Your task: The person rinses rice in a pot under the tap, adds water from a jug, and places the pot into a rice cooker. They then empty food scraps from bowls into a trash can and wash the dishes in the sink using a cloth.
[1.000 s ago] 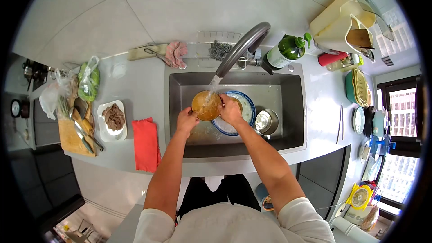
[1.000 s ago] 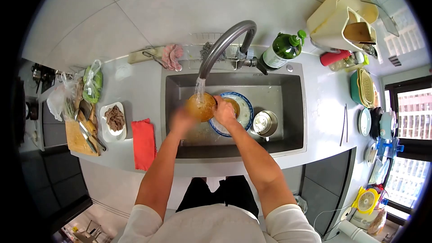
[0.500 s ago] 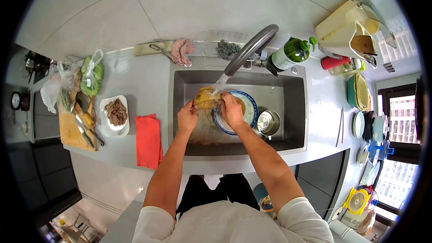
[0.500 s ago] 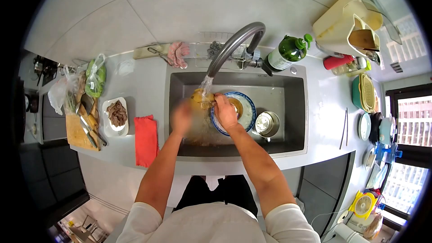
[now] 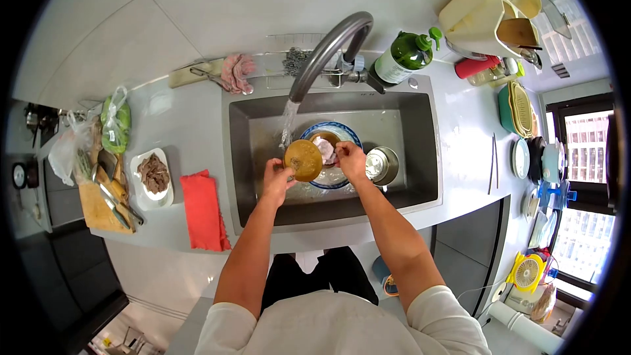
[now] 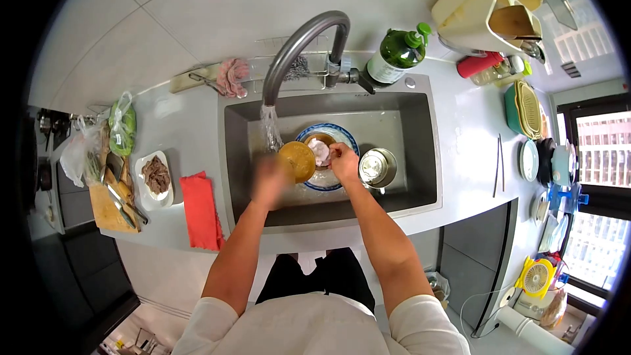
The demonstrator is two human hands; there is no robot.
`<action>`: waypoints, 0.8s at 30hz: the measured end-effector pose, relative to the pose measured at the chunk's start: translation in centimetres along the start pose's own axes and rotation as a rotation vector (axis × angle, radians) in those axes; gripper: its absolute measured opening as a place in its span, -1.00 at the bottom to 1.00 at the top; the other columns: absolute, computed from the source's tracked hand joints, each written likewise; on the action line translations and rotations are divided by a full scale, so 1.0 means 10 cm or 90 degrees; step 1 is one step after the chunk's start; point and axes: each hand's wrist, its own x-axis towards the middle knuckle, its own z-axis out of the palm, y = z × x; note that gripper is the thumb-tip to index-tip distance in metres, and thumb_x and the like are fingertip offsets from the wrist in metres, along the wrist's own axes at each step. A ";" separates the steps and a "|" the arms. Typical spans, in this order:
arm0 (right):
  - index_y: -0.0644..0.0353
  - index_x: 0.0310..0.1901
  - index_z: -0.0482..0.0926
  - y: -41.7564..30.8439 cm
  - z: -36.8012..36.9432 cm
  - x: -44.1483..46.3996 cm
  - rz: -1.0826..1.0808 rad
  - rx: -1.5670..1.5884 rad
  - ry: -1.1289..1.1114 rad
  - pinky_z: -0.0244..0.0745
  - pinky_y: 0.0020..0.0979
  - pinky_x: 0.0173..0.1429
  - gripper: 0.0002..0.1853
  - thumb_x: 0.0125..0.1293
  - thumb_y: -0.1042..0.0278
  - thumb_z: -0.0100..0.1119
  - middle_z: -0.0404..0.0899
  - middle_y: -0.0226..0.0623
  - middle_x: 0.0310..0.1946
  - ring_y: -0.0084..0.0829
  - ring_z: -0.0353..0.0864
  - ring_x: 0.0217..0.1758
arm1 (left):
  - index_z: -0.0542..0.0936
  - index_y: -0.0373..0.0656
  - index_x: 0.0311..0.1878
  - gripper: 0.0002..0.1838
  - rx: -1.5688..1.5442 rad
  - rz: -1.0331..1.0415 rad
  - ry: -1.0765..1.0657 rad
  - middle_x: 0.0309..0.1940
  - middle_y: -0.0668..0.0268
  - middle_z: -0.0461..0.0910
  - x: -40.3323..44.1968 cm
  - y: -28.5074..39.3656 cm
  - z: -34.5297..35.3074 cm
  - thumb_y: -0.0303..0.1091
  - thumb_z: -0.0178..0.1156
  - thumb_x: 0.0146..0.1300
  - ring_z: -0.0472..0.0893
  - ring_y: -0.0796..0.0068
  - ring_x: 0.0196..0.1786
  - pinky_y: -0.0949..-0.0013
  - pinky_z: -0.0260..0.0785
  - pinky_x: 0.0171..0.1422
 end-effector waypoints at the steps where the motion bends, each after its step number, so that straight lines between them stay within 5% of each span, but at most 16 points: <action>1: 0.29 0.08 0.70 0.02 -0.04 0.01 0.019 0.026 0.012 0.74 -0.43 -0.26 -0.80 0.58 0.41 0.20 0.77 -0.26 -0.30 -0.51 0.77 -0.37 | 0.32 0.06 0.18 -0.49 0.002 -0.002 -0.002 0.05 0.29 0.50 -0.01 -0.04 0.05 -0.57 0.29 0.28 0.58 0.28 0.18 -0.09 0.57 0.28; 6: 0.29 0.12 0.69 -0.02 -0.20 0.08 0.004 0.066 0.001 0.71 -0.40 -0.22 -0.77 0.56 0.42 0.19 0.79 -0.26 -0.18 -0.50 0.79 -0.29 | 0.32 0.07 0.19 -0.49 -0.176 -0.056 -0.004 0.11 0.30 0.47 -0.07 -0.11 0.37 -0.57 0.29 0.30 0.57 0.29 0.21 -0.08 0.57 0.25; 8: 0.29 0.19 0.68 -0.10 -0.27 0.14 -0.115 -0.046 0.130 0.69 -0.37 -0.17 -0.72 0.53 0.49 0.16 0.80 -0.23 -0.09 -0.44 0.79 -0.24 | 0.32 0.07 0.20 -0.50 -0.177 -0.047 -0.007 0.12 0.29 0.49 -0.10 -0.01 0.52 -0.57 0.28 0.30 0.58 0.29 0.20 -0.08 0.57 0.26; 13: 0.21 0.52 0.42 -0.63 -0.64 0.28 -0.178 0.014 0.225 0.64 -0.35 0.03 -0.41 0.46 0.57 0.16 0.71 -0.16 0.19 -0.43 0.74 -0.06 | 0.32 0.08 0.20 -0.49 -0.209 0.000 -0.054 0.12 0.27 0.54 -0.08 0.28 0.81 -0.56 0.29 0.31 0.60 0.26 0.18 -0.08 0.54 0.28; 16: 0.27 0.49 0.43 -0.85 -0.76 0.35 -0.183 0.069 0.251 0.61 -0.20 0.20 -0.40 0.41 0.55 0.19 0.67 0.00 0.26 -0.15 0.77 0.01 | 0.31 0.08 0.21 -0.49 -0.224 0.023 -0.040 0.08 0.25 0.57 -0.11 0.52 1.00 -0.55 0.30 0.31 0.61 0.25 0.18 -0.07 0.54 0.29; 24: 0.19 0.53 0.41 -0.89 -0.85 0.28 -0.231 0.038 0.196 0.64 -0.22 0.15 -0.36 0.41 0.66 0.12 0.65 0.00 0.31 -0.17 0.78 -0.01 | 0.30 0.03 0.24 -0.49 -0.265 0.050 -0.050 0.13 0.19 0.55 -0.03 0.73 1.19 -0.56 0.27 0.33 0.62 0.23 0.17 -0.08 0.55 0.29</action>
